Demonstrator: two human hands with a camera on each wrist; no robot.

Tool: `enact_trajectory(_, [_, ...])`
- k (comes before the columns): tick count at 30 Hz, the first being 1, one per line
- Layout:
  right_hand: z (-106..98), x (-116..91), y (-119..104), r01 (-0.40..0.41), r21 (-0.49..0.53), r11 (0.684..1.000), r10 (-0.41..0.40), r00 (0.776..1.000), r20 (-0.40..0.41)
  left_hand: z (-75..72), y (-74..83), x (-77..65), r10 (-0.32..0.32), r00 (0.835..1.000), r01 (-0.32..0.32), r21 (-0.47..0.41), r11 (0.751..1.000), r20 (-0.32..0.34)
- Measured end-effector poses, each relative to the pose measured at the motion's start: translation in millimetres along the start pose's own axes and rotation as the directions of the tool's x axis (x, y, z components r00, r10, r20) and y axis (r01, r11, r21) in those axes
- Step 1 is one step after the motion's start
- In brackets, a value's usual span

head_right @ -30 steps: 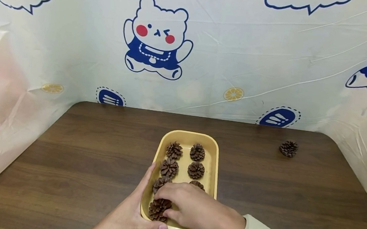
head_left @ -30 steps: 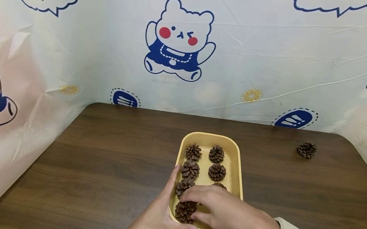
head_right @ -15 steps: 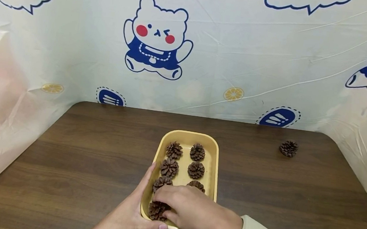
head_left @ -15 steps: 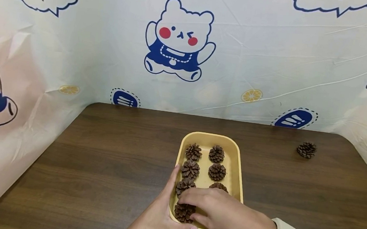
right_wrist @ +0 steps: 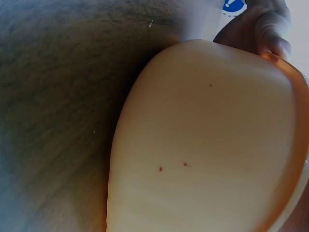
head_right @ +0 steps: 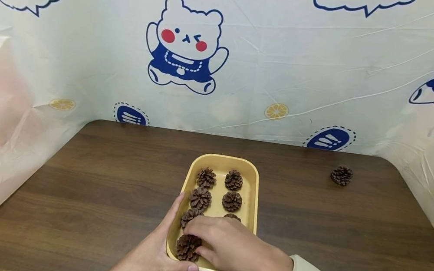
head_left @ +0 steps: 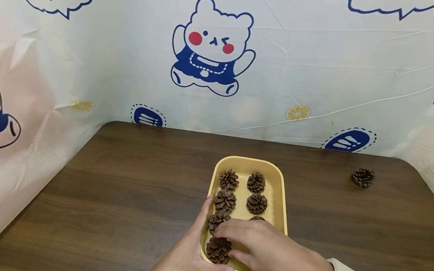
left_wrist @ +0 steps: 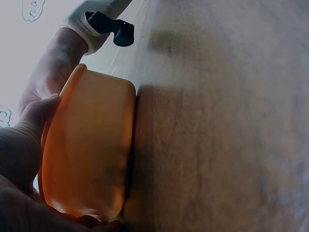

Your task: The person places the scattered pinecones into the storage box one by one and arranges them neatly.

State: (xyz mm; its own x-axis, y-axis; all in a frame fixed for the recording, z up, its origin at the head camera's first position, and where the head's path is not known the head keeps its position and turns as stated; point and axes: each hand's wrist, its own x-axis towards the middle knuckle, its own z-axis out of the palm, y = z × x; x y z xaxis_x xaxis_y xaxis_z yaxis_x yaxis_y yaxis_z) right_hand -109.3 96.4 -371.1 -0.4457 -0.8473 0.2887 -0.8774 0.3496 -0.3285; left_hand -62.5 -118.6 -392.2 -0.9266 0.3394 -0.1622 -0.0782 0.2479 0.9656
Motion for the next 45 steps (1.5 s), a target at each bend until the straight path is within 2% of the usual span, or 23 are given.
enact_trajectory(4, [-1.1, -1.3, 1.0, -0.019, 0.018, 1.0, 0.019, 1.0, -0.016, 0.2, 0.3, -0.1, 0.0, 1.0, 0.0, 0.009, 1.0, -0.004])
enact_trajectory(14, [2.7, 0.1, 0.1, -0.083, 0.033, 0.996, 0.083, 0.997, 0.007, 0.0, -0.4, 0.7, 0.006, 1.0, -0.006, -0.013, 1.0, 0.011])
enact_trajectory(20, [4.7, 0.4, -0.8, -0.085, 0.01, 0.996, 0.085, 0.996, 0.009, 0.2, 0.0, 0.7, 0.005, 1.0, -0.005, -0.029, 1.0, 0.015])
enact_trajectory(30, [8.7, 2.4, -2.5, -0.075, -0.049, 0.996, 0.074, 0.997, -0.026, 0.3, 1.1, 0.0, -0.01, 1.0, 0.01, 0.031, 0.999, -0.011])
enact_trajectory(35, [9.2, 2.9, -2.7, -0.075, -0.049, 0.996, 0.074, 0.997, -0.03, 0.8, 1.5, -0.6, -0.009, 1.0, 0.01, 0.058, 0.998, -0.025])
enact_trajectory(45, [7.1, 1.1, -2.6, -0.082, -0.045, 0.996, 0.081, 0.996, -0.037, 0.8, 1.2, -0.6, -0.006, 1.0, 0.007, 0.051, 0.999, -0.023])
